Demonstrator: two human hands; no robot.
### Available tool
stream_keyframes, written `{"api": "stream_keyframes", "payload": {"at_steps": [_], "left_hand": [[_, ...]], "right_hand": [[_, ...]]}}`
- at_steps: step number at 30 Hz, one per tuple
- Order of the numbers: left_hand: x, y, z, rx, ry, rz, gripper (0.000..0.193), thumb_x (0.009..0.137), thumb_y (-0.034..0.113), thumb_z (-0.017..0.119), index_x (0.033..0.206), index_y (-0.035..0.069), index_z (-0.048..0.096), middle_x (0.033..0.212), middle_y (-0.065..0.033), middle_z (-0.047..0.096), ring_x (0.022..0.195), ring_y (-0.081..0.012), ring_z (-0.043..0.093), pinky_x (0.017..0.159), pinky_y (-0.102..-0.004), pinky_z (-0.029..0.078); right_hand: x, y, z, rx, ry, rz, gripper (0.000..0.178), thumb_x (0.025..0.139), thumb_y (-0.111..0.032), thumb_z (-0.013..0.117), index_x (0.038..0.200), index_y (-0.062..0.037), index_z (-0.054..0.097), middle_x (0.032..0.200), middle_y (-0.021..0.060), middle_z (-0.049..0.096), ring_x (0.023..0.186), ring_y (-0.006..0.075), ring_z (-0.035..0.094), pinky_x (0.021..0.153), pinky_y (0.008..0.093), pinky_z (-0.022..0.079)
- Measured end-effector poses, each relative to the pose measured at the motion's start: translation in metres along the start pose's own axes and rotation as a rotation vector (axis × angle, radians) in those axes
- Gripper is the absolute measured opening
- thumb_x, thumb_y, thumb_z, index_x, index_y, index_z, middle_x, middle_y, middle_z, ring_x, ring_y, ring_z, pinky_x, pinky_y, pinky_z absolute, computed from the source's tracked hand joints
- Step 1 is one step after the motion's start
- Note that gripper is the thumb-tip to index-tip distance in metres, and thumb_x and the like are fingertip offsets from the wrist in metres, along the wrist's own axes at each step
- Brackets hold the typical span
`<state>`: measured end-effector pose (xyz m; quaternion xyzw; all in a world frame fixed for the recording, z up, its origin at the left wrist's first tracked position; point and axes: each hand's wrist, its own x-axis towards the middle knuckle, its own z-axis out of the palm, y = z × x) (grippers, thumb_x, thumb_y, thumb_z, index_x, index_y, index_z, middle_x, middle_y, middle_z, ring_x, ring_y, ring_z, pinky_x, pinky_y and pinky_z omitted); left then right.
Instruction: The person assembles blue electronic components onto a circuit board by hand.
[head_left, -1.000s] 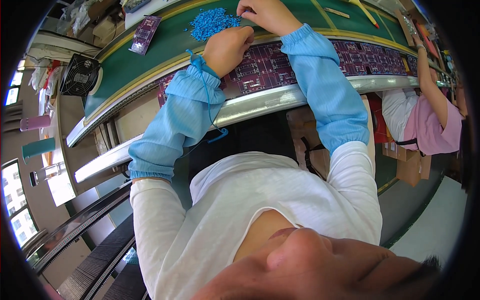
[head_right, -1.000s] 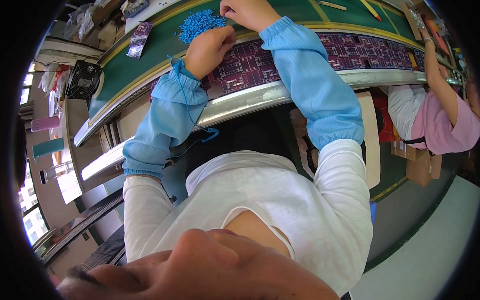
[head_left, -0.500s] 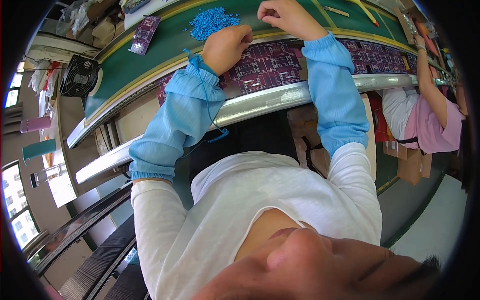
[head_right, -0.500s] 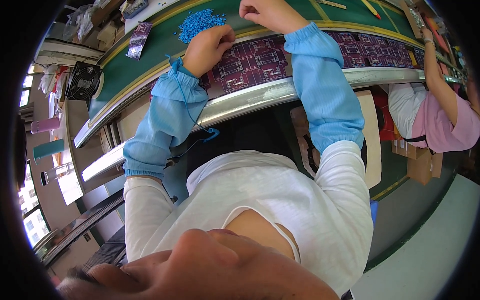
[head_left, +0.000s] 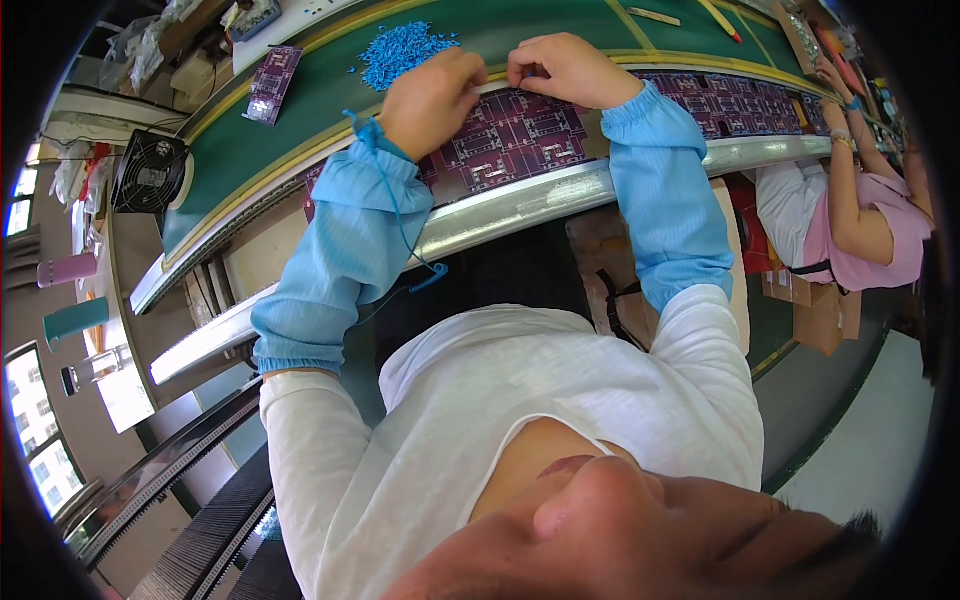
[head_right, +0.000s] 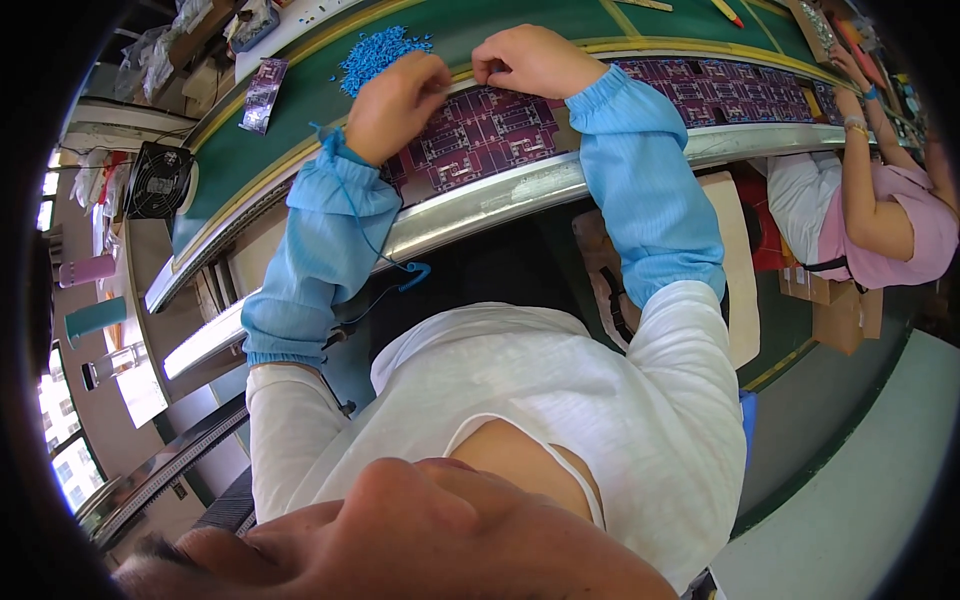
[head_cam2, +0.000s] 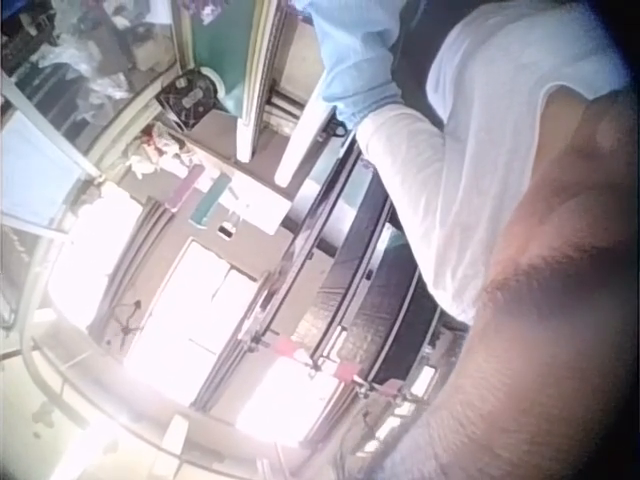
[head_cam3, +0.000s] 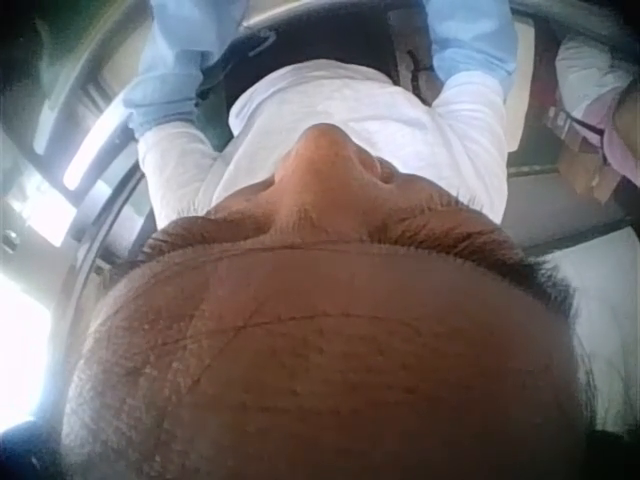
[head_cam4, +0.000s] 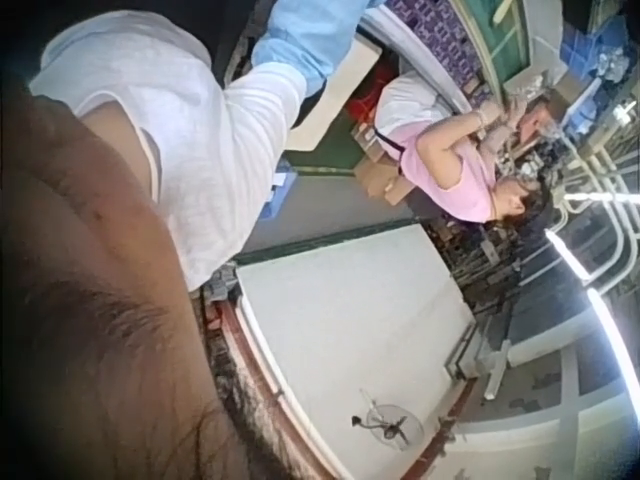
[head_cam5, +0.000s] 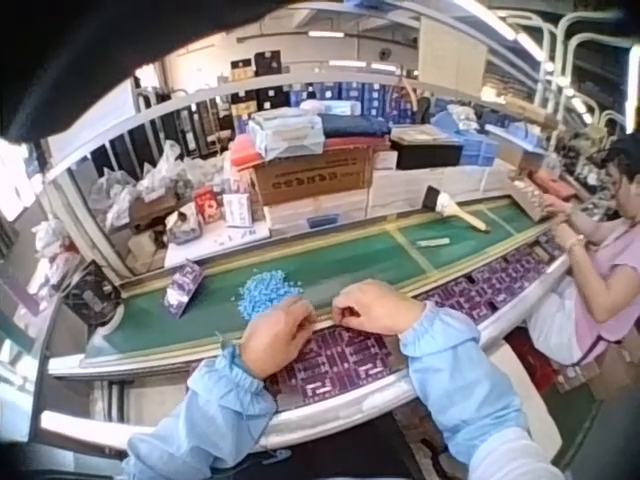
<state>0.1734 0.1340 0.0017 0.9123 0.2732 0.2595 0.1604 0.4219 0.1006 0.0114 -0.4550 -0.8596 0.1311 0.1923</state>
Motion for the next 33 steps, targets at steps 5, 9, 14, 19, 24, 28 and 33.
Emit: {"api": "stream_keyframes", "payload": {"at_steps": [5,9,14,19,24,28,33], "left_hand": [[-0.011,-0.054,-0.045,0.215,0.136,-0.181,0.027,0.085,0.021,0.078,0.107,0.011,0.066,0.106,-0.0112,0.066,0.097,-0.0348,0.067,0.08,-0.0442,0.055],[-0.023,-0.074,-0.051,0.231,0.062,-0.295,0.034,0.086,0.026,0.08,0.111,0.008,0.066,0.105,-0.0118,0.066,0.096,-0.0333,0.068,0.08,-0.044,0.055],[-0.015,-0.095,-0.042,0.135,0.073,-0.35,0.031,0.087,0.024,0.078,0.111,0.007,0.068,0.097,-0.0128,0.068,0.093,-0.0329,0.069,0.078,-0.0434,0.054],[-0.013,-0.093,-0.039,0.06,0.156,-0.318,0.019,0.09,0.02,0.074,0.101,0.005,0.071,0.092,-0.0152,0.072,0.087,-0.0346,0.07,0.075,-0.0443,0.054],[-0.012,-0.088,-0.037,0.038,0.219,-0.295,0.016,0.092,0.019,0.07,0.099,0.006,0.074,0.093,-0.0163,0.073,0.087,-0.038,0.069,0.076,-0.045,0.054],[-0.011,-0.084,-0.036,0.094,0.251,-0.289,0.015,0.092,0.02,0.07,0.099,0.008,0.075,0.092,-0.0146,0.072,0.087,-0.0381,0.068,0.075,-0.0455,0.054],[-0.013,-0.081,-0.042,0.235,0.305,-0.153,0.012,0.092,0.017,0.07,0.097,0.009,0.075,0.09,-0.0127,0.067,0.083,-0.0352,0.066,0.071,-0.0443,0.052]], "right_hand": [[-0.004,-0.005,-0.001,-0.035,-0.002,0.04,0.009,0.087,-0.01,0.071,0.095,-0.0102,0.072,0.091,0.0084,0.071,0.085,0.0288,0.068,0.074,0.0411,0.055],[-0.004,-0.009,-0.002,-0.078,-0.013,0.058,0.008,0.087,-0.011,0.069,0.096,-0.0115,0.071,0.092,0.0073,0.07,0.085,0.028,0.068,0.074,0.0417,0.055],[-0.002,-0.006,0.003,-0.079,0.007,0.054,0.007,0.088,-0.012,0.069,0.095,-0.0115,0.071,0.091,0.0068,0.07,0.084,0.0277,0.067,0.073,0.0417,0.054],[-0.003,-0.006,0.001,-0.066,0.007,0.06,0.007,0.088,-0.012,0.069,0.094,-0.0117,0.071,0.091,0.0065,0.07,0.082,0.0273,0.067,0.072,0.0414,0.054],[-0.004,-0.007,0.0,-0.068,-0.016,0.083,0.007,0.088,-0.013,0.072,0.095,-0.0128,0.073,0.091,0.0057,0.071,0.083,0.0263,0.068,0.074,0.0408,0.055],[-0.005,-0.005,0.001,-0.073,-0.019,0.074,0.008,0.088,-0.014,0.073,0.096,-0.0131,0.074,0.092,0.0055,0.071,0.084,0.0263,0.069,0.075,0.0406,0.055],[-0.004,-0.008,-0.002,-0.075,-0.031,0.087,0.008,0.088,-0.014,0.072,0.096,-0.0135,0.074,0.093,0.0051,0.072,0.085,0.0264,0.069,0.076,0.0409,0.055]]}}
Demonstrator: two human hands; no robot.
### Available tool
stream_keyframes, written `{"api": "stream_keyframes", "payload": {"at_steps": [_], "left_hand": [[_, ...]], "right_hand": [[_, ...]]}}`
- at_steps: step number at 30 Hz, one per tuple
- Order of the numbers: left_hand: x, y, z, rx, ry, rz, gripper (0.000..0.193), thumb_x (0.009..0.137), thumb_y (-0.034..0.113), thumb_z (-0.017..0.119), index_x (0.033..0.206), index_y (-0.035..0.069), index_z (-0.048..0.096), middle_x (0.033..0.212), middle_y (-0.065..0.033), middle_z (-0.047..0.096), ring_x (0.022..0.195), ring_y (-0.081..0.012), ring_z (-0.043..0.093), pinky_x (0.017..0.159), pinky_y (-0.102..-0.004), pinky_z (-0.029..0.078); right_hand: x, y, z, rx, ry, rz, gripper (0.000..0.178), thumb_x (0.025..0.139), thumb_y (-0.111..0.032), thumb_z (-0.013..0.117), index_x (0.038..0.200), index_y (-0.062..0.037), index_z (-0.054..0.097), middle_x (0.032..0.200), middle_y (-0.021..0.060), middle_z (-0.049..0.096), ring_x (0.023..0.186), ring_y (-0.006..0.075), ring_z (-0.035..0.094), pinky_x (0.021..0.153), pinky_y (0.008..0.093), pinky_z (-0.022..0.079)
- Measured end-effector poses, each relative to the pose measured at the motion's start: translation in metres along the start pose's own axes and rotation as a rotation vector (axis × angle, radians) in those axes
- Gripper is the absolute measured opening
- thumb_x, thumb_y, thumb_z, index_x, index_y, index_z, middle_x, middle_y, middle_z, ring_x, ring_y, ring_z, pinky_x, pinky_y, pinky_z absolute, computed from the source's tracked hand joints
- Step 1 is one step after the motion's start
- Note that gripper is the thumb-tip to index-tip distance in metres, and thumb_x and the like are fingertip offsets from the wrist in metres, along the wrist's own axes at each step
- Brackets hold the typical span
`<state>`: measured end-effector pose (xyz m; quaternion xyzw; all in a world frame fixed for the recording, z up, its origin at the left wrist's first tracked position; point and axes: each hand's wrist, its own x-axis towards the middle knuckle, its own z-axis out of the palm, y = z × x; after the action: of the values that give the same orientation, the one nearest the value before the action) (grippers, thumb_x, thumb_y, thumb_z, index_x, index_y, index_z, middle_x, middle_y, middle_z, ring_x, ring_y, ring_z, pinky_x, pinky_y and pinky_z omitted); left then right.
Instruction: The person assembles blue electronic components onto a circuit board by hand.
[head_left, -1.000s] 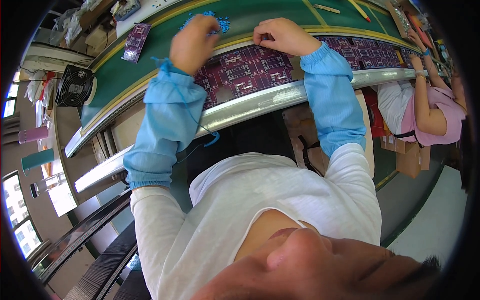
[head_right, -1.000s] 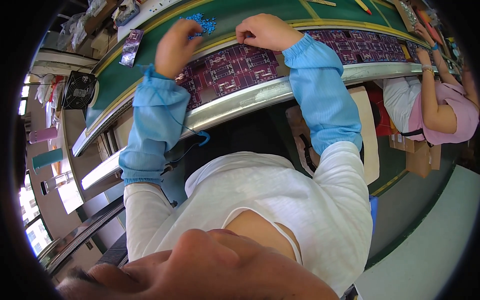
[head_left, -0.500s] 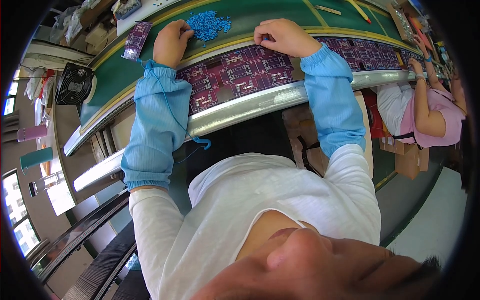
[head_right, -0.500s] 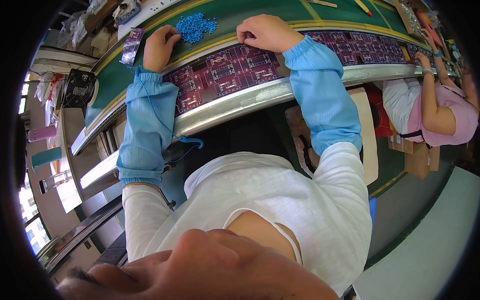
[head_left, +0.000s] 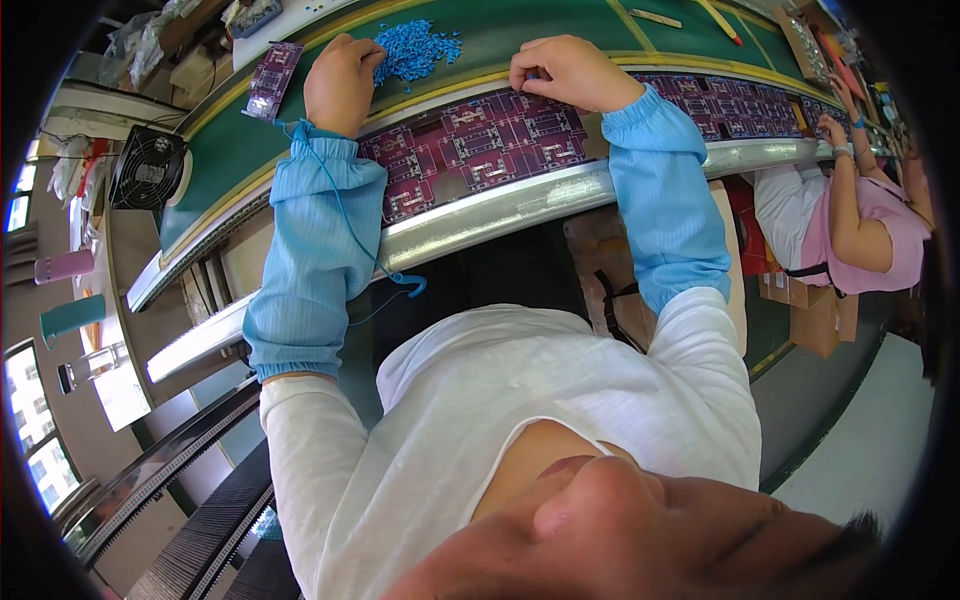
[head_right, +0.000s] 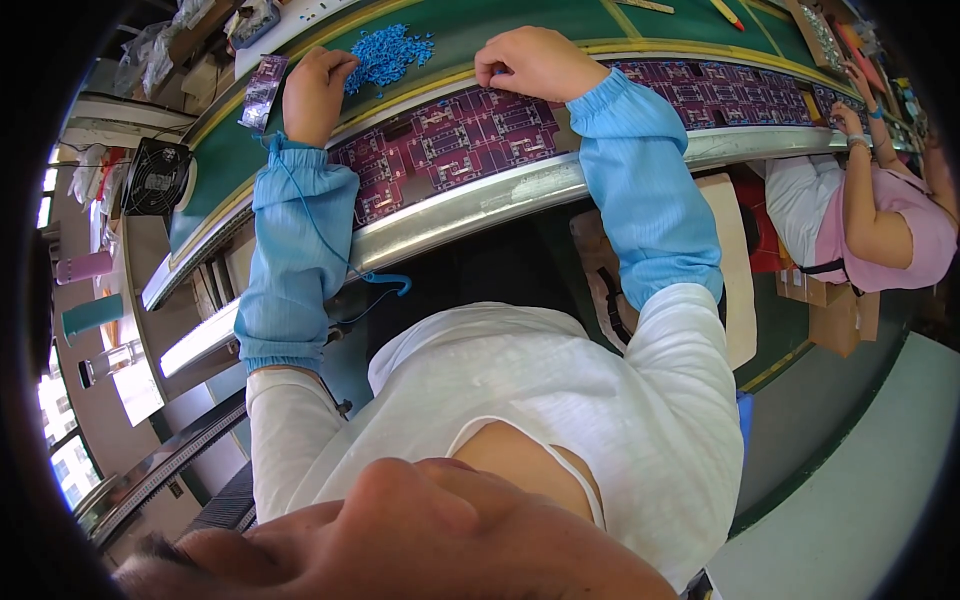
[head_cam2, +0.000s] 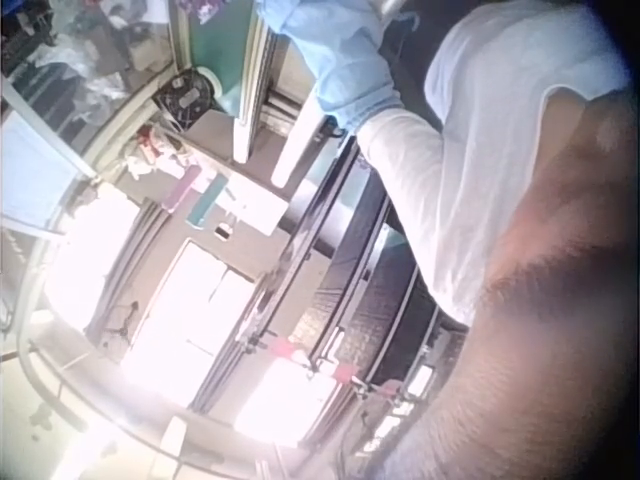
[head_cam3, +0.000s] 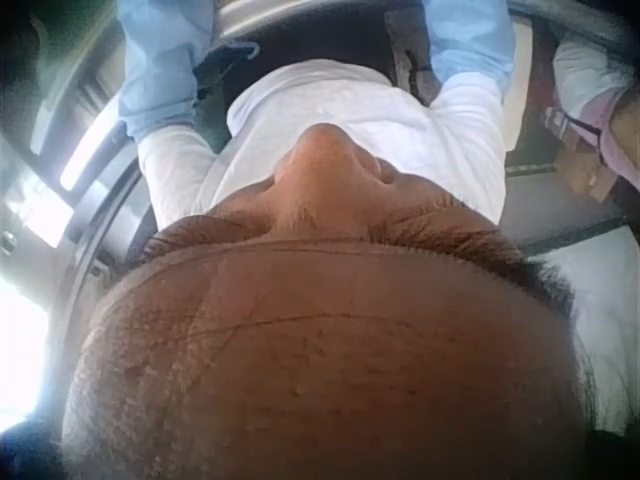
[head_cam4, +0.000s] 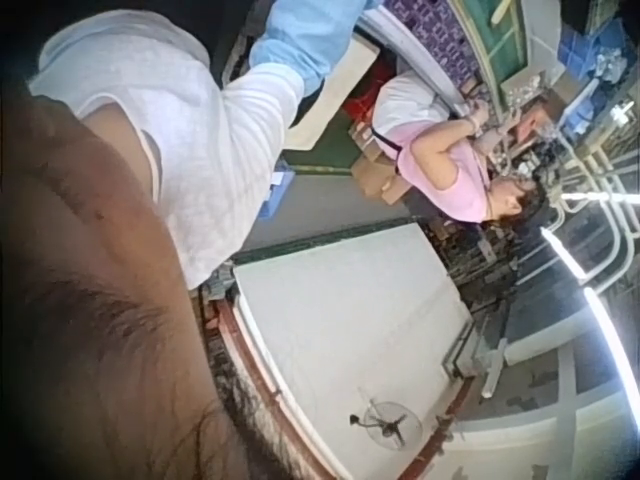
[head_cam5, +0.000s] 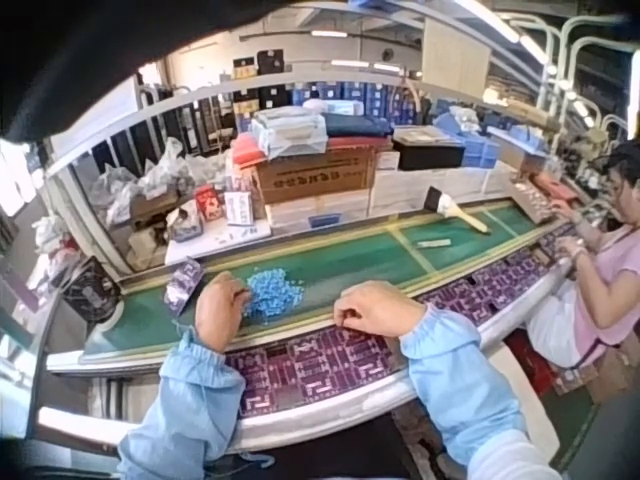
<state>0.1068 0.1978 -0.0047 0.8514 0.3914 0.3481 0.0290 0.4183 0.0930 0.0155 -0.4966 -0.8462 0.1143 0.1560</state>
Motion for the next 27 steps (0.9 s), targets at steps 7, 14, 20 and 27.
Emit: {"api": "stream_keyframes", "payload": {"at_steps": [7,14,20,27], "left_hand": [[-0.002,0.042,-0.004,-0.31,-0.06,-0.06,0.008,0.086,0.006,0.073,0.094,0.005,0.072,0.088,-0.0129,0.067,0.08,-0.0311,0.067,0.07,-0.04,0.053],[-0.011,0.068,0.004,-0.382,-0.133,0.018,0.008,0.087,0.003,0.074,0.095,0.003,0.072,0.088,-0.0086,0.063,0.08,-0.0214,0.066,0.072,-0.0329,0.051],[-0.014,0.072,0.012,-0.389,-0.178,0.061,0.009,0.088,0.0,0.07,0.097,0.002,0.071,0.091,-0.0118,0.065,0.083,-0.0281,0.066,0.074,-0.0361,0.051],[-0.018,0.074,0.014,-0.404,-0.248,0.04,0.014,0.087,-0.003,0.07,0.101,0.001,0.069,0.092,-0.0138,0.068,0.087,-0.0302,0.068,0.077,-0.0365,0.054]], "right_hand": [[-0.001,0.005,0.005,-0.017,0.028,-0.011,0.009,0.088,-0.014,0.072,0.097,-0.0142,0.075,0.094,0.0048,0.072,0.085,0.0264,0.069,0.076,0.041,0.056],[0.001,0.0,0.002,-0.017,0.011,0.01,0.011,0.087,-0.014,0.072,0.098,-0.0141,0.075,0.094,0.0046,0.072,0.085,0.0258,0.069,0.076,0.0406,0.056],[0.001,0.001,0.005,-0.036,0.022,0.007,0.01,0.088,-0.015,0.071,0.097,-0.0137,0.074,0.094,0.0048,0.071,0.085,0.0265,0.068,0.077,0.0409,0.055],[0.001,0.005,0.007,-0.042,0.056,-0.073,0.01,0.089,-0.008,0.073,0.099,-0.0071,0.071,0.094,0.0072,0.068,0.08,0.0259,0.065,0.071,0.0385,0.053]]}}
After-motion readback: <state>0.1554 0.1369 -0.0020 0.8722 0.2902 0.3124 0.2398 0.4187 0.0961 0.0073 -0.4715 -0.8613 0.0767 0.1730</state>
